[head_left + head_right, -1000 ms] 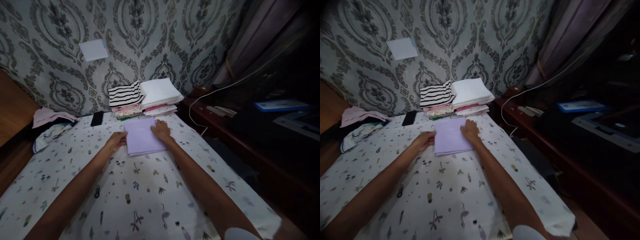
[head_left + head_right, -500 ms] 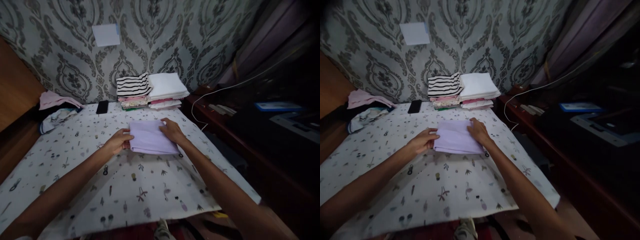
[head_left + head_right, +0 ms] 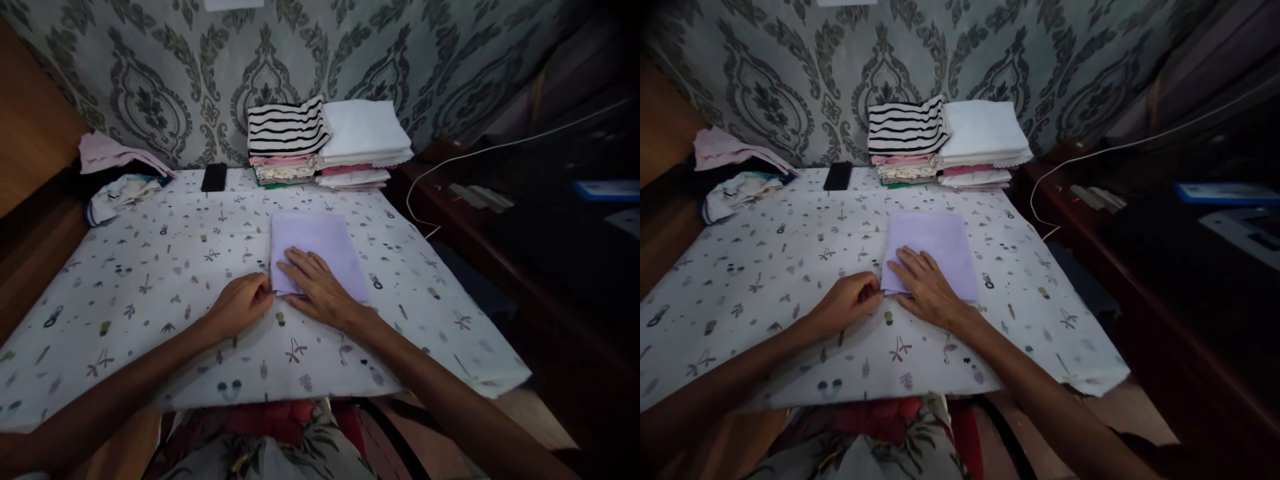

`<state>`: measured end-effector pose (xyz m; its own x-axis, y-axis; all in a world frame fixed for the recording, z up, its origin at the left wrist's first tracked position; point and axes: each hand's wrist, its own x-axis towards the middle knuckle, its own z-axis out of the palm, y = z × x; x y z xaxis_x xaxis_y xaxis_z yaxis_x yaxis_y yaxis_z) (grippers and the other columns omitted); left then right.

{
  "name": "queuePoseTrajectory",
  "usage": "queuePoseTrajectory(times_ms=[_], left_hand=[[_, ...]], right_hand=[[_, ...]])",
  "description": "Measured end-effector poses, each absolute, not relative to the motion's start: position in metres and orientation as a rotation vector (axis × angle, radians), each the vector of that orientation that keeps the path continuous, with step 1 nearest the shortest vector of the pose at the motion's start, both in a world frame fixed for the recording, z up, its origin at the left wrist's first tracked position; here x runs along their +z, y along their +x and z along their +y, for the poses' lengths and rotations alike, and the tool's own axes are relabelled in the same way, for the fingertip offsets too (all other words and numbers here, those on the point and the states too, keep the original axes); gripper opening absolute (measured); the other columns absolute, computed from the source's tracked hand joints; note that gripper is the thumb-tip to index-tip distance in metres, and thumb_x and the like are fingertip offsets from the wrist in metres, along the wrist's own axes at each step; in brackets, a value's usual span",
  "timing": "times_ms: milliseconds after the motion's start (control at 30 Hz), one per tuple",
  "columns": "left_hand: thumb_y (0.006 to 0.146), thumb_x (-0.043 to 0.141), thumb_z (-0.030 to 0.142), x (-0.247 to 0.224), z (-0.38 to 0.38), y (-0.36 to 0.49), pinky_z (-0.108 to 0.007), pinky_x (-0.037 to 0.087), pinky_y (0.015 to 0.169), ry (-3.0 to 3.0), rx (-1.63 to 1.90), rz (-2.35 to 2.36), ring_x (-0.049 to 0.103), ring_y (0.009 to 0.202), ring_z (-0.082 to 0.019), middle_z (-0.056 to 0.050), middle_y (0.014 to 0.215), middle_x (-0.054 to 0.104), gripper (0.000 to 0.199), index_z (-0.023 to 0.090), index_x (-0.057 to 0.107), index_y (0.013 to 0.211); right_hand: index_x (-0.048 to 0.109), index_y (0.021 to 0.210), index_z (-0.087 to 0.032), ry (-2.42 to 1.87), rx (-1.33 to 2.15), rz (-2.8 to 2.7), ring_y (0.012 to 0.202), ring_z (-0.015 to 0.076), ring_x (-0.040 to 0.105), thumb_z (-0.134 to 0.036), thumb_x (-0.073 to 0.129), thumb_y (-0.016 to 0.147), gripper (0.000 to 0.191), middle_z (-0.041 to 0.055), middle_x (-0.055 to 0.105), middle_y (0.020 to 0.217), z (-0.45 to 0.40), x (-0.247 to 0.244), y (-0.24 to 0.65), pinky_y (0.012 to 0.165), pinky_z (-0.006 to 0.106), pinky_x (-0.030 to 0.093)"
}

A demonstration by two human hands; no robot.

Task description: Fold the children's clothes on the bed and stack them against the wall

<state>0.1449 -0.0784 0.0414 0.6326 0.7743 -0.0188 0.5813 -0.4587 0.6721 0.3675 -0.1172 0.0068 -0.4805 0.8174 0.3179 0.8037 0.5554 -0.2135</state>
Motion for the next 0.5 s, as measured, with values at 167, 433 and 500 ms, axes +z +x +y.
queuePoseTrajectory(times_ms=[167, 433, 500], left_hand=[[0.091, 0.046, 0.028, 0.039, -0.079, 0.154, -0.029, 0.034, 0.061, 2.398, 0.307, 1.163, 0.052, 0.061, -0.016, 0.001, 0.065, 0.058, 0.019, 0.021, 0.05, 0.074], [0.087, 0.049, 0.024, 0.032, -0.096, 0.147, -0.029, 0.033, 0.061, 2.467, 0.215, 1.199, 0.051, 0.058, -0.017, -0.001, 0.063, 0.059, 0.018, 0.022, 0.051, 0.069], [0.086, 0.05, 0.024, 0.033, -0.096, 0.147, -0.029, 0.032, 0.06, 2.453, 0.232, 1.204, 0.049, 0.058, -0.016, -0.001, 0.062, 0.058, 0.019, 0.022, 0.05, 0.068]], right_hand=[[0.029, 0.154, -0.022, -1.363, 0.047, -2.373, 0.152, 0.0267, 0.02, -0.045, 0.045, 0.1, 0.061, 0.0129, 0.029, 0.163, -0.115, -0.006, 0.365, 0.121, 0.055, 0.024], [0.034, 0.151, -0.029, -1.491, 0.213, -2.4, 0.153, 0.0254, 0.018, -0.037, 0.052, 0.098, 0.057, 0.0048, 0.027, 0.165, -0.118, 0.006, 0.359, 0.123, 0.055, 0.022], [0.037, 0.15, -0.027, -1.484, 0.207, -2.374, 0.152, 0.0273, 0.021, -0.037, 0.053, 0.097, 0.056, 0.0063, 0.029, 0.164, -0.118, 0.007, 0.359, 0.122, 0.055, 0.023]])
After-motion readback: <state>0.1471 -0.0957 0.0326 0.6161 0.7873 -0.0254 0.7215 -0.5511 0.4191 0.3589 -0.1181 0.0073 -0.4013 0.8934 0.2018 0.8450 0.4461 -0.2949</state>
